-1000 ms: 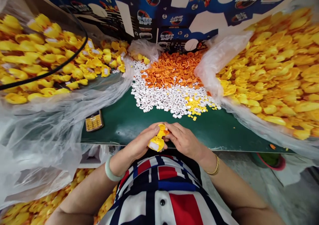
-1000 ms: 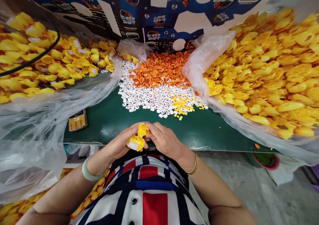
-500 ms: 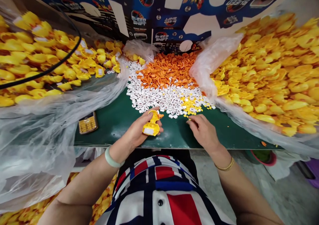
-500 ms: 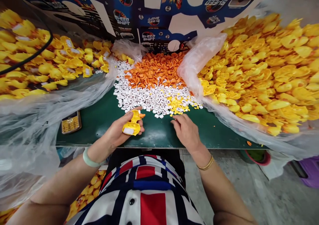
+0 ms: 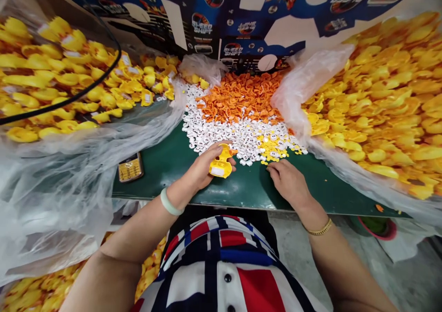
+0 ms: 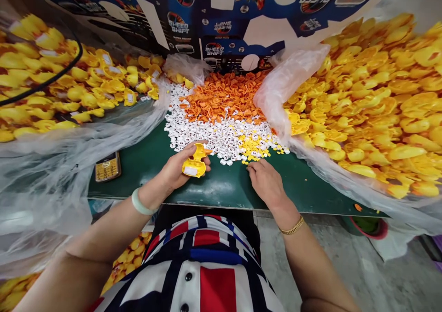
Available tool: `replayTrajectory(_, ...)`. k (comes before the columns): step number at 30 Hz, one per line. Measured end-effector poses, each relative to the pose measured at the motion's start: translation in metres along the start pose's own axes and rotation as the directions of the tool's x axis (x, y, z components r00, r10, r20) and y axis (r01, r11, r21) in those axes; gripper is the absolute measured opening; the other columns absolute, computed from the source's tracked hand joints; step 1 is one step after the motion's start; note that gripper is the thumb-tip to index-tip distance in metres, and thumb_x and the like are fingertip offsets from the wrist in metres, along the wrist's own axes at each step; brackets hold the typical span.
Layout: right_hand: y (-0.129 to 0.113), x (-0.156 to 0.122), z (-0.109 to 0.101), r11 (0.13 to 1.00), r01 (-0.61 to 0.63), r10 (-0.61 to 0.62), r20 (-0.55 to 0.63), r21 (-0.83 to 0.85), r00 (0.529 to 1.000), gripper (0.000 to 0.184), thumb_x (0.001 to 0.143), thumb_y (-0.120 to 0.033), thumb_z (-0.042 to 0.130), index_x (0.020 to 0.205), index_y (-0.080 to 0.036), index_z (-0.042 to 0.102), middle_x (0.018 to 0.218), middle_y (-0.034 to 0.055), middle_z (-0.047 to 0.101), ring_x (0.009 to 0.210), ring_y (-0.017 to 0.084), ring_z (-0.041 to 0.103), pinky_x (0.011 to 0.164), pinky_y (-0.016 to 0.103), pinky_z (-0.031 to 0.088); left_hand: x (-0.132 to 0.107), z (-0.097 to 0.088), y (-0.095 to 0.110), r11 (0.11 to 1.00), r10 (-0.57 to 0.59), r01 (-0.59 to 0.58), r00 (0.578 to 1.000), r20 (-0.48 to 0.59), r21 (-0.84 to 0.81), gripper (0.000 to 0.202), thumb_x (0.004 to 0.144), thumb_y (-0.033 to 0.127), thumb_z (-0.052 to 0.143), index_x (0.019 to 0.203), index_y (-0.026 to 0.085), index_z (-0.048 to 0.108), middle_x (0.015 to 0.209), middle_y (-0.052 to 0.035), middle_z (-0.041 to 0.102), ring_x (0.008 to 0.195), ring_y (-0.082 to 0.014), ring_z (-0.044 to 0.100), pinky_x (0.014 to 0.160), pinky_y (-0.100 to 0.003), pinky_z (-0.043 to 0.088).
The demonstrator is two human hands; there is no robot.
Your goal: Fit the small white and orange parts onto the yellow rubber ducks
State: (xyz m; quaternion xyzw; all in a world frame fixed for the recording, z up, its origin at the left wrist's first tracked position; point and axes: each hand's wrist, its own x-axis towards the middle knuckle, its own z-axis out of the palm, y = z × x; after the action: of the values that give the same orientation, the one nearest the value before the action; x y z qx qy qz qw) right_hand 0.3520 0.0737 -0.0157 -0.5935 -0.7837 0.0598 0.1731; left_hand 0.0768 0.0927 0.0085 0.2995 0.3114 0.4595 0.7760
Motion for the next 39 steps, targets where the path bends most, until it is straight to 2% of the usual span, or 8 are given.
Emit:
replayTrajectory(6,-0.064,0.002,0.006,0.922,0.325,-0.288,-0.188,0.21,0.939,0.017,0.098,-0.024,0.051,0.099,-0.021,0.067,0.088,0.0067,0.069,0.082,0.019,0.066,0.074,0.033,0.055,0.003,0.001,-0.005,0.999,0.021,-0.026,0.992,-0.124,-0.039,0.042,0.079,0.038,0.067,0.114,0.016,0.059,0.082,-0.0042,0.066,0.068,-0.0175,0.065,0.064,-0.03,0.053)
replayTrajectory(10,-0.094,0.005,0.018,0.854,0.505,-0.477,-0.201,0.124,0.856,0.019,0.097,-0.021,0.051,0.104,-0.022,0.068,0.089,0.0072,0.069,0.083,0.019,0.064,0.072,0.032,0.054,0.002,0.0,-0.007,0.997,0.045,-0.056,0.98,-0.196,-0.053,0.039,0.079,0.038,0.067,0.11,0.016,0.058,0.083,-0.0032,0.065,0.067,-0.0157,0.063,0.062,-0.028,0.05)
replayTrajectory(19,-0.098,0.009,0.039,0.826,0.562,-0.561,-0.156,-0.041,0.813,0.023,0.098,-0.02,0.048,0.104,-0.021,0.07,0.085,0.0083,0.066,0.078,0.02,0.06,0.07,0.033,0.052,0.003,-0.005,-0.011,0.992,0.024,-0.052,0.972,-0.234,-0.111,0.034,0.08,0.037,0.068,0.104,0.016,0.06,0.083,-0.0029,0.066,0.069,-0.0144,0.064,0.062,-0.025,0.05)
replayTrajectory(26,-0.091,0.006,0.045,0.809,0.58,-0.573,-0.088,0.093,0.815,0.029,0.099,-0.022,0.05,0.124,-0.023,0.064,0.098,0.0092,0.069,0.085,0.021,0.063,0.075,0.036,0.055,0.003,-0.007,-0.011,0.992,-0.047,0.017,0.969,-0.244,-0.123,0.039,0.081,0.042,0.067,0.109,0.016,0.059,0.074,-0.0036,0.067,0.064,-0.0165,0.065,0.063,-0.027,0.052)
replayTrajectory(31,-0.105,0.007,0.039,0.819,0.349,-0.324,-0.134,0.456,0.936,0.018,0.099,-0.029,0.052,0.107,-0.021,0.066,0.095,0.0067,0.066,0.088,0.016,0.065,0.079,0.031,0.056,0.003,-0.005,-0.011,0.994,-0.02,-0.01,0.965,-0.263,-0.111,0.038,0.082,0.039,0.067,0.11,0.016,0.059,0.078,-0.0035,0.068,0.066,-0.016,0.066,0.061,-0.026,0.053)
replayTrajectory(34,-0.09,0.015,0.024,0.822,0.259,-0.224,-0.129,0.507,0.966,0.017,0.097,-0.034,0.056,0.106,-0.021,0.062,0.091,0.0042,0.065,0.08,0.015,0.063,0.073,0.029,0.055,0.003,-0.006,-0.01,0.996,-0.031,0.009,0.97,-0.241,-0.094,0.037,0.084,0.039,0.065,0.113,0.017,0.058,0.078,-0.0035,0.068,0.065,-0.0167,0.067,0.059,-0.027,0.054)
replayTrajectory(37,-0.033,0.033,-0.011,0.966,0.185,-0.142,-0.229,0.182,0.963,0.019,0.098,-0.026,0.047,0.104,-0.021,0.064,0.096,0.008,0.067,0.092,0.02,0.062,0.084,0.037,0.052,0.003,-0.005,-0.007,0.994,-0.044,0.017,0.965,-0.26,-0.104,0.036,0.084,0.037,0.066,0.113,0.018,0.058,0.084,-0.0042,0.069,0.067,-0.0171,0.067,0.06,-0.029,0.056)
replayTrajectory(39,0.022,0.046,-0.042,0.986,-0.066,0.014,-0.32,-0.154,0.947,0.026,0.096,-0.021,0.043,0.109,-0.018,0.066,0.11,0.0145,0.065,0.106,0.028,0.059,0.091,0.044,0.047,0.003,-0.004,-0.006,0.994,-0.047,0.019,0.962,-0.269,-0.104,0.036,0.084,0.037,0.066,0.113,0.018,0.059,0.087,-0.005,0.069,0.068,-0.0173,0.068,0.061,-0.03,0.058)
